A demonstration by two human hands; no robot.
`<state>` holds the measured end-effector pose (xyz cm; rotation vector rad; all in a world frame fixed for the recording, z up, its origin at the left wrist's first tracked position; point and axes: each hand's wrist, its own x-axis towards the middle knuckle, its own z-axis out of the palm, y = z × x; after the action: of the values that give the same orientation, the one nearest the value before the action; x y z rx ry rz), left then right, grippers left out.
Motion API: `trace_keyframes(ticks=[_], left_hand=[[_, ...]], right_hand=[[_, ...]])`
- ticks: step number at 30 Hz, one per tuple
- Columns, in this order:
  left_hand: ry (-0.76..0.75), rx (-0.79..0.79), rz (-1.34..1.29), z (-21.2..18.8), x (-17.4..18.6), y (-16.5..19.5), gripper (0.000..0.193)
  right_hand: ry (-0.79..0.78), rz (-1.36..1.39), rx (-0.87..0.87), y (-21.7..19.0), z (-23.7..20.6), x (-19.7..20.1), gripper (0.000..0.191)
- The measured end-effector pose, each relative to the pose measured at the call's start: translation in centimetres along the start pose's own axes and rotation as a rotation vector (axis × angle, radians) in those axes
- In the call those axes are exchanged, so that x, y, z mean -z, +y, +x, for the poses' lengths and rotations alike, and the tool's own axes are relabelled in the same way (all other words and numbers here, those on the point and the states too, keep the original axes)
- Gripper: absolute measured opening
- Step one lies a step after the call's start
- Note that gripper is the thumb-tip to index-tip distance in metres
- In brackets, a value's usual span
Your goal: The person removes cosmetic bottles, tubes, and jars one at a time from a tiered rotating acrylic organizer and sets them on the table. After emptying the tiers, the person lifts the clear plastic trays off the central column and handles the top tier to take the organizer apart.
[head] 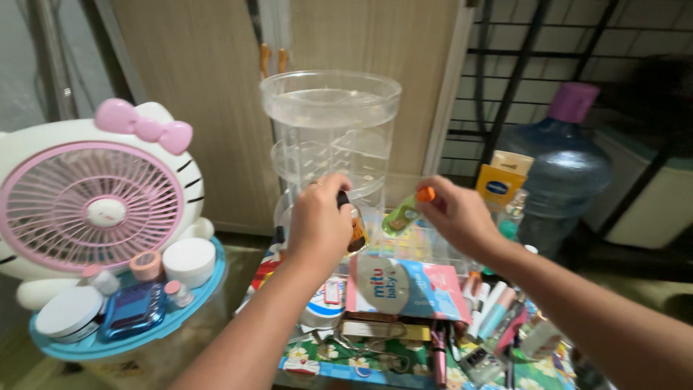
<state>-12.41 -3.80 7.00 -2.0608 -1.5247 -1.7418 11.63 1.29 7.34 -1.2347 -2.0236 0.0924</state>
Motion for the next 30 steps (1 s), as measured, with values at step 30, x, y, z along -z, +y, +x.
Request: trace_keyframes(ticks=[30], left_hand=[[-0.266, 0.289, -0.649, -1.4, -18.1, 15.7, 0.024]], right_hand=[[-0.287, -0.523, -1.192, 25.6, -26.8, 17.0, 0.032]])
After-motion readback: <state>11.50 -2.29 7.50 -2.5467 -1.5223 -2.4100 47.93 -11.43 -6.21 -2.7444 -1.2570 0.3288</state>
